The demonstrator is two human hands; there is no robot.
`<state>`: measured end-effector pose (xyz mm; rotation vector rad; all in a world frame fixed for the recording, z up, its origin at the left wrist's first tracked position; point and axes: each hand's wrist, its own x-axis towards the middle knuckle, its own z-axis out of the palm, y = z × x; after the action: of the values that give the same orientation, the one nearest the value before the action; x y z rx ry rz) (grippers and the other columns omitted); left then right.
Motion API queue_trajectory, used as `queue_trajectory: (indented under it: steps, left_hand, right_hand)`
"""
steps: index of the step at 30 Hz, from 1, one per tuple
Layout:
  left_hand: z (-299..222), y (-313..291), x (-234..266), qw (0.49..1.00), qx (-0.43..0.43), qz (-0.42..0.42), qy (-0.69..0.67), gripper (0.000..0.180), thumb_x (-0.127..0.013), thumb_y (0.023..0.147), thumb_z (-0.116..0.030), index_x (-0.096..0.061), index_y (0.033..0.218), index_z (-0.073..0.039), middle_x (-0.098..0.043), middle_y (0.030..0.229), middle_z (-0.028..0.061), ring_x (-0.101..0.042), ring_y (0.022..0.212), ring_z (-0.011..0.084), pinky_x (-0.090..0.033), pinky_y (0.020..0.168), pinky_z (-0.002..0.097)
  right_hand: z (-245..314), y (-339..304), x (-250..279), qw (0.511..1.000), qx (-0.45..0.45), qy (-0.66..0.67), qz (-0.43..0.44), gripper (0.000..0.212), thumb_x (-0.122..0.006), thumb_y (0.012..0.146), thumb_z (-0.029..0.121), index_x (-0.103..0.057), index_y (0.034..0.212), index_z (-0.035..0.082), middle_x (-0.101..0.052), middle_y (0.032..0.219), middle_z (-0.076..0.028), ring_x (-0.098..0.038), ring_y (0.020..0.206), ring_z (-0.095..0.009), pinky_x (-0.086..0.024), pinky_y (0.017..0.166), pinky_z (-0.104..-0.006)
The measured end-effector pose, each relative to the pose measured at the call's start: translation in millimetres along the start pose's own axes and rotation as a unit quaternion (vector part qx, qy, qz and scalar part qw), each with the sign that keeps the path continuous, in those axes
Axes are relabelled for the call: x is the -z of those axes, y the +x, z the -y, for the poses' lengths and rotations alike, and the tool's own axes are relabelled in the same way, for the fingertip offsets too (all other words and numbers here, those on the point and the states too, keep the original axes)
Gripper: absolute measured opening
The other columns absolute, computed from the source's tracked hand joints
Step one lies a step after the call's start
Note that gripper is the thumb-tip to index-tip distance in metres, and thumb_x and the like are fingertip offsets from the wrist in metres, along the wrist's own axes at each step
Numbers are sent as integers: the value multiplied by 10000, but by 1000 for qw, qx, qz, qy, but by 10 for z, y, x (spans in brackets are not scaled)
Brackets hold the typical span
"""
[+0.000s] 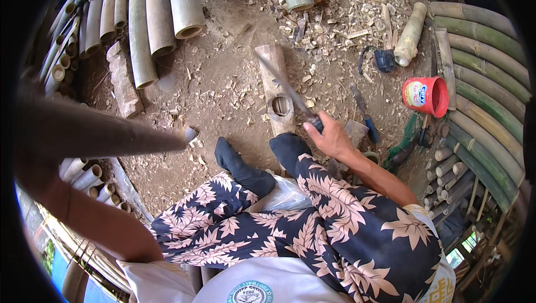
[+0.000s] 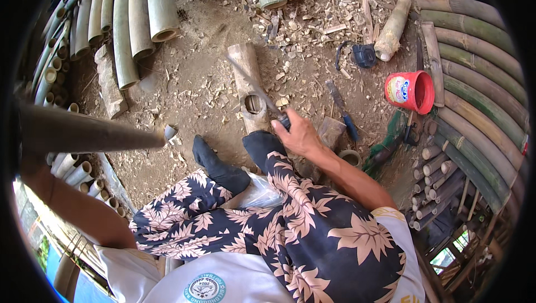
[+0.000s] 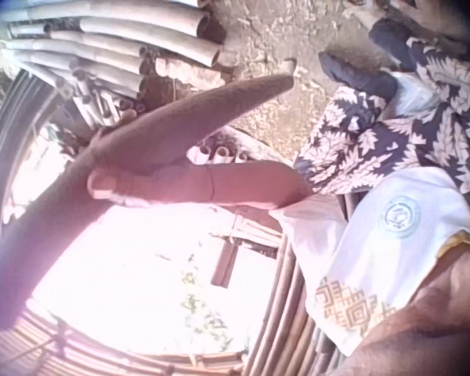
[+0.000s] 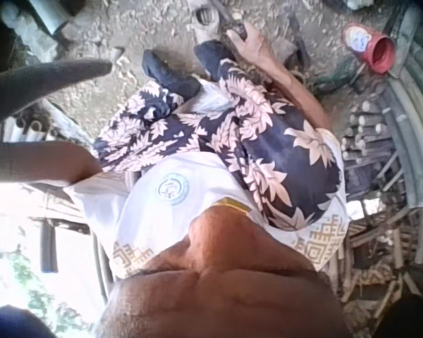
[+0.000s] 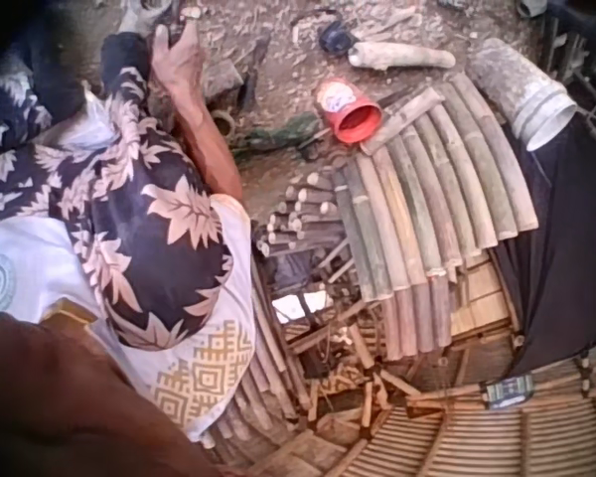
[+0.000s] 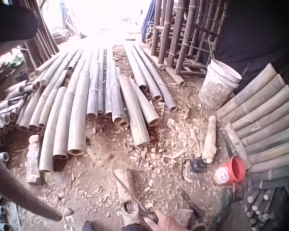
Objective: The person holds a bamboo stalk by hand and uses a knife to shave its surface and cut into its ends, rotating the stalk several times to work on different sides.
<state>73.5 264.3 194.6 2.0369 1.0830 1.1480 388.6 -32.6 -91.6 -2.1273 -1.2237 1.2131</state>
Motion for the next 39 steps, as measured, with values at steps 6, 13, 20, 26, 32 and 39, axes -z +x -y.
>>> queue_trajectory:
  steps: [6,13,20,26,32,39]
  left_hand:
    - [1114,-834,-1011,920,96,365,108,713,-883,650,-143,-587,1296,-82,-709,1094,133,-680,1040,249,-600,898,386]
    - [2067,-1806,-1379,787,32,550,277,722,-791,654,-191,-546,1332,-223,-637,1119,108,-655,1036,328,-543,915,448]
    - [2211,-1850,-1616,796,34,535,280,645,-795,638,-207,-568,1237,-129,-676,1071,144,-660,1020,355,-526,904,452]
    - [2204,-1773,-1671,765,103,564,295,542,-800,596,-253,-665,1106,-127,-718,978,138,-693,916,348,-561,825,450]
    - [2204,-1791,-1691,772,98,556,293,531,-791,572,-240,-674,1079,-134,-719,969,114,-696,914,329,-566,803,433]
    - [2191,-1872,-1669,784,99,540,290,509,-781,577,-245,-668,1060,-129,-716,966,115,-691,911,333,-560,810,439]
  right_hand:
    - [-84,28,325,994,-18,46,-99,386,-624,968,399,-552,1010,22,-544,670,-78,-555,584,-224,-451,550,-408]
    - [158,-97,538,993,87,-63,-39,450,-626,970,414,-530,1128,3,-603,797,-146,-629,681,-298,-490,627,-423]
    - [244,-35,379,967,180,-178,32,357,-594,984,304,-521,1136,-10,-642,832,-216,-674,700,-397,-550,620,-473]
    - [660,71,261,964,255,-76,19,368,-626,959,243,-532,1190,-27,-659,951,-274,-693,784,-414,-554,649,-452]
    - [313,313,155,961,107,-235,101,331,-602,968,296,-507,1045,-11,-648,722,-230,-663,579,-390,-538,523,-455]
    - [664,140,138,940,333,-60,-46,332,-634,964,257,-535,1088,-35,-634,759,-167,-665,612,-269,-533,529,-373]
